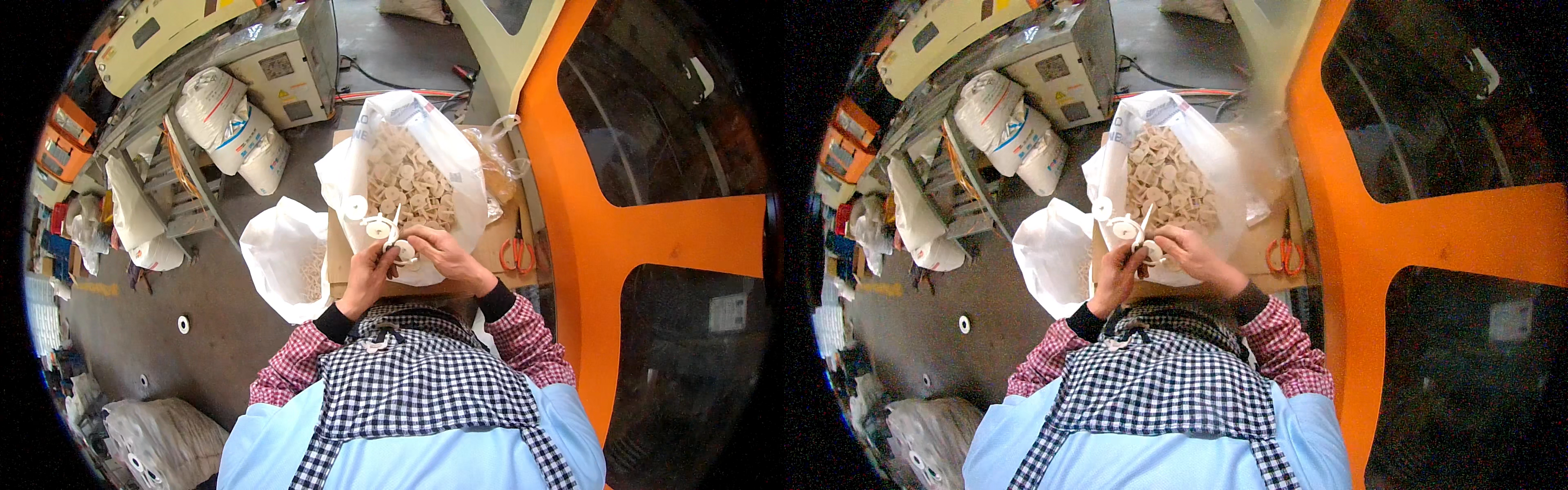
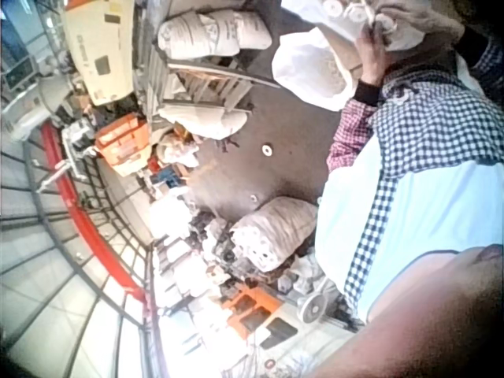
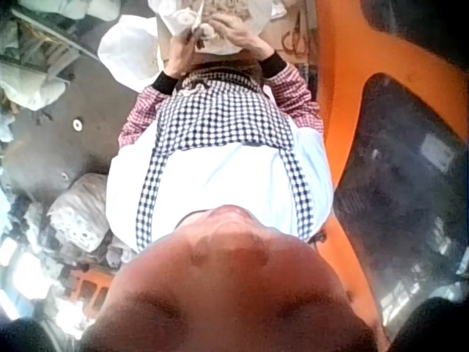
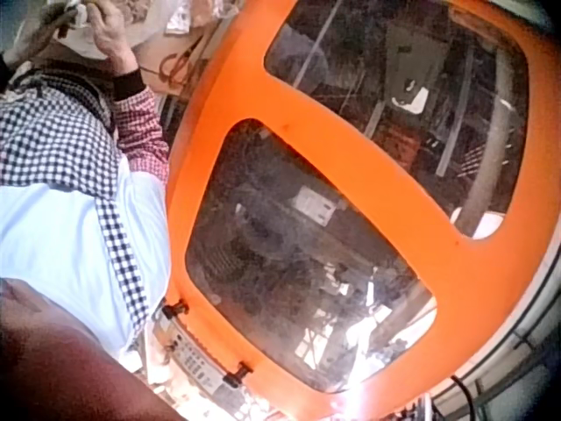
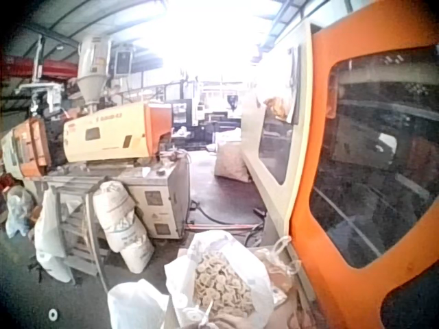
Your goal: The person assembles small white plastic components by hand, inserting pieces into a larger ring-like part. They repeatedly place the assembled units into a hopper on an orange industrial machine, then return to the table to continue assembling more parts from a bag.
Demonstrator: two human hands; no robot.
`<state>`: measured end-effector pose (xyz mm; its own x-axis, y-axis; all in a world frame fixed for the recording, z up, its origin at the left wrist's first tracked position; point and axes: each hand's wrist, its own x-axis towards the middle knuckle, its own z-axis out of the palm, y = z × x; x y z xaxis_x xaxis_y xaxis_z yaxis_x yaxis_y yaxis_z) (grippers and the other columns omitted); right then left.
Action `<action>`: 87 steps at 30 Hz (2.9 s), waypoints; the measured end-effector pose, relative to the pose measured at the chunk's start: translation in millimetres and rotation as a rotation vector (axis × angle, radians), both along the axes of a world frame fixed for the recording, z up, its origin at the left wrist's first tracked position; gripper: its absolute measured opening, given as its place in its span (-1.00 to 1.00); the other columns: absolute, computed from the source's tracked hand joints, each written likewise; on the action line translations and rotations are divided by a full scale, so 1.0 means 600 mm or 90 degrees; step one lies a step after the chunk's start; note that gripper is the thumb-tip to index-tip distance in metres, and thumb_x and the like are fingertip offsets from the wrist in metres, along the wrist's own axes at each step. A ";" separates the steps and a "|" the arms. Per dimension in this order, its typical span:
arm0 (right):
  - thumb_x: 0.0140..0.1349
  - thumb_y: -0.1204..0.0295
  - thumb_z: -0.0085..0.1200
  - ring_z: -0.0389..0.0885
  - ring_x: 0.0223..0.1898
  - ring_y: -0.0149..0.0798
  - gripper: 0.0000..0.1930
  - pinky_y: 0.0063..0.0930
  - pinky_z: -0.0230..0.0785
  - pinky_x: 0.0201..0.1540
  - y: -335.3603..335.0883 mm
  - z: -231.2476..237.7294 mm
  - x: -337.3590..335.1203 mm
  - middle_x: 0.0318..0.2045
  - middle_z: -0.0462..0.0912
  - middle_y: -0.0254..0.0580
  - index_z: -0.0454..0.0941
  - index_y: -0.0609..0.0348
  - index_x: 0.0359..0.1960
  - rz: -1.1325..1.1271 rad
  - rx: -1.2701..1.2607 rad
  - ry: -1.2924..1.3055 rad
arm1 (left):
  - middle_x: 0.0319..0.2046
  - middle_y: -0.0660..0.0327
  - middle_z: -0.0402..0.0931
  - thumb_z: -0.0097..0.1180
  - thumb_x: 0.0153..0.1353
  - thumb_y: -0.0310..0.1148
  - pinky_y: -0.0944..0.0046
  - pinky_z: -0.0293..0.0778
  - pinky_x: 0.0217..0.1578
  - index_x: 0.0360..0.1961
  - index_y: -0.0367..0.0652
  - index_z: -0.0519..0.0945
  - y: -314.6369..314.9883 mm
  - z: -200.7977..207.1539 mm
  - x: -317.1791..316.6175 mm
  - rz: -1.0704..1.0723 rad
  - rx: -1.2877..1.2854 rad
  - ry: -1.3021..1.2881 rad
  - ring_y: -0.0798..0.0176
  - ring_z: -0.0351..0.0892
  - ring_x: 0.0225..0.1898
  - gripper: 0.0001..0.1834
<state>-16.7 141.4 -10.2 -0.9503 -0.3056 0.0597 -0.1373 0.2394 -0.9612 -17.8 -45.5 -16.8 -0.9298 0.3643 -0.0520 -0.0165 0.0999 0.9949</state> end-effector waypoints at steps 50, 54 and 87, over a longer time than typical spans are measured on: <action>0.18 0.49 0.07 0.52 -0.23 -0.48 -0.63 -0.63 0.39 -0.17 0.025 0.034 -0.008 -0.20 0.60 -0.21 0.44 0.33 0.03 -0.141 0.018 0.083 | -0.44 0.01 0.47 -0.06 0.06 -0.58 0.11 0.45 -0.33 -0.27 -0.26 0.45 -0.003 -0.016 -0.002 -0.084 -0.390 0.404 -0.05 0.51 -0.35 -0.82; 0.26 0.41 -0.01 0.46 -0.13 -0.46 -0.65 -0.59 0.33 -0.07 0.027 0.025 -0.008 -0.12 0.54 -0.22 0.42 0.30 0.04 -0.091 -0.012 0.034 | -0.41 0.04 0.46 -0.05 0.01 -0.59 0.13 0.46 -0.32 -0.24 -0.25 0.44 -0.007 -0.001 -0.001 -0.081 -0.438 0.417 -0.02 0.52 -0.34 -0.77; 0.04 0.57 0.13 0.48 -0.10 -0.02 -0.45 -0.27 0.38 -0.08 -0.004 0.073 0.046 -0.12 0.49 -0.01 0.26 0.24 0.11 -0.090 0.140 0.461 | -0.35 0.21 0.49 0.08 0.19 -0.45 0.42 0.45 -0.41 -0.01 -0.28 0.42 -0.010 0.062 0.018 -0.025 0.098 -0.039 0.39 0.50 -0.35 -0.66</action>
